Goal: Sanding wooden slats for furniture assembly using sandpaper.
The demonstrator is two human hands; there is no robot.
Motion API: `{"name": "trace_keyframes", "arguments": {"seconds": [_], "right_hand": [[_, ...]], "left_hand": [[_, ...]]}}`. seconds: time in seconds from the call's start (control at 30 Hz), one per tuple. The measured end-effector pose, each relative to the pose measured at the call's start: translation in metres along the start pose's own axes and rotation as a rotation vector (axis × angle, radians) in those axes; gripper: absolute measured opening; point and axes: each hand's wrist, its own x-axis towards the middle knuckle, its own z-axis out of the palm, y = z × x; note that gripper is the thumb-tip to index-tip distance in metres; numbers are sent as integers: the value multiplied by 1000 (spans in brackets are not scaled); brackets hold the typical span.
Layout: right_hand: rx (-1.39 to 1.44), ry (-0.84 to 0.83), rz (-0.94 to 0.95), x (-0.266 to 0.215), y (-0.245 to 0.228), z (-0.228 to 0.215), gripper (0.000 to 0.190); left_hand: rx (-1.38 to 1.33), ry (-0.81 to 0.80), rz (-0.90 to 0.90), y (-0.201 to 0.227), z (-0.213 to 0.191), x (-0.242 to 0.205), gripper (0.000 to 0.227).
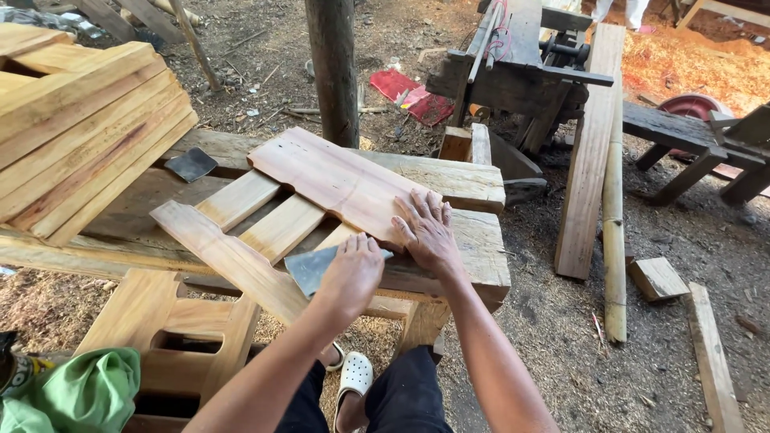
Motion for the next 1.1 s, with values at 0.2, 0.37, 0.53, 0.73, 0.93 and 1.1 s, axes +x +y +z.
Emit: {"name": "trace_keyframes", "arguments": {"seconds": [0.2, 0.37, 0.53, 0.73, 0.93, 1.1], "right_hand": [[19, 21, -23, 5, 11, 8, 63], [11, -25, 3, 2, 6, 8, 63], [9, -43, 18, 1, 5, 8, 62], [-28, -5, -7, 7, 13, 14, 63], [-4, -23, -7, 8, 17, 18, 64], [-14, -58, 25, 9, 9, 10, 65]], "left_hand": [[197, 171, 114, -13, 32, -10, 52], [379, 65, 128, -18, 31, 3, 60], [190, -58, 118, -38, 28, -2, 37], [96, 10, 318, -73, 46, 11, 49], [-28, 133, 380, -74, 37, 0, 51], [-54, 1, 333, -82, 35, -14, 57]]}}
